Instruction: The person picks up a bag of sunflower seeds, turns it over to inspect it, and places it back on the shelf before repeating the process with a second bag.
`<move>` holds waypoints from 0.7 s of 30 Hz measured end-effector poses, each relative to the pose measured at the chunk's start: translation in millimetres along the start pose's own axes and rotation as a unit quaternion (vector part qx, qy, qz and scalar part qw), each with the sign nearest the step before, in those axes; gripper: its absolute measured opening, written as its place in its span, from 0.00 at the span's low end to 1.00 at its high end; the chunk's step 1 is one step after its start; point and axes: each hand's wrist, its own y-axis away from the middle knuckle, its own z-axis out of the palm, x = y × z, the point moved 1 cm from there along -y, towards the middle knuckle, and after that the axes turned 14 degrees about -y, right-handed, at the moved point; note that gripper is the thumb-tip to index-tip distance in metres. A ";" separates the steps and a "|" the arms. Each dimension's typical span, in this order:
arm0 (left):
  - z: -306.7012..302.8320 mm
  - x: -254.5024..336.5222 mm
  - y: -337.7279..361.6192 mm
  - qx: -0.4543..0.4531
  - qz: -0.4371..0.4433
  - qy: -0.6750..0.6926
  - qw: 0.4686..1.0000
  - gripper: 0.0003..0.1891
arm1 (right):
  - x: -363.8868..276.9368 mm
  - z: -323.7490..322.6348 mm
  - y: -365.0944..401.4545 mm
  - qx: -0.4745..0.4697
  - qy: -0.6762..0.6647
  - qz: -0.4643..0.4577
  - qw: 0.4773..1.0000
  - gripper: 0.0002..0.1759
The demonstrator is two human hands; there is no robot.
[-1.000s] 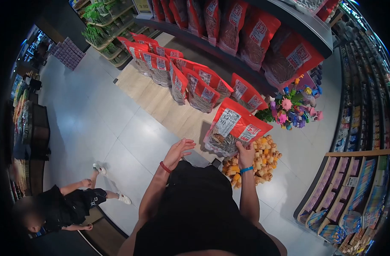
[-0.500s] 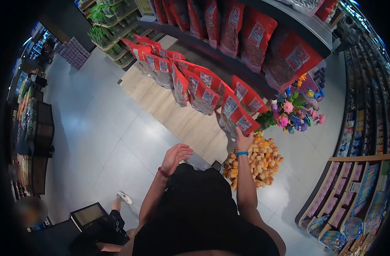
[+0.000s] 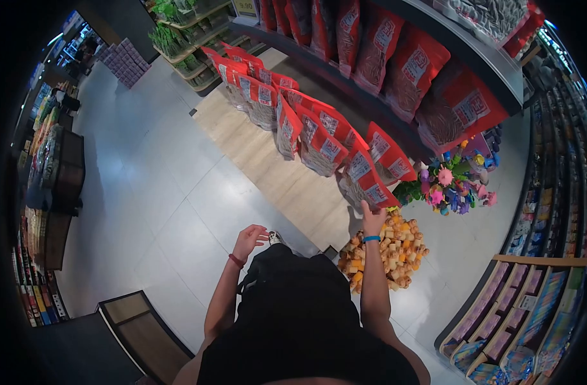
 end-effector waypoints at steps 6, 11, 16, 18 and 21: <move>-24.0 -84.2 -18.5 0.082 -0.025 -0.441 0.893 0.19 | 17.5 -15.0 8.2 -0.041 0.018 0.006 0.999 0.25; -45.3 -171.3 -9.7 0.030 -0.082 -0.535 0.840 0.22 | 4.6 -25.4 69.8 0.066 0.146 0.021 0.987 0.18; -43.2 -227.1 -6.0 0.115 -0.198 -0.355 0.906 0.29 | 41.4 -45.3 116.4 -0.075 0.111 0.098 0.986 0.09; -42.0 -230.9 -12.5 0.125 -0.204 -0.342 0.909 0.29 | 36.2 -27.8 125.6 -0.111 0.086 0.117 0.983 0.08; -48.0 -241.9 -30.3 0.137 -0.203 -0.327 0.913 0.28 | 34.0 9.3 122.5 -0.234 0.081 0.192 0.950 0.09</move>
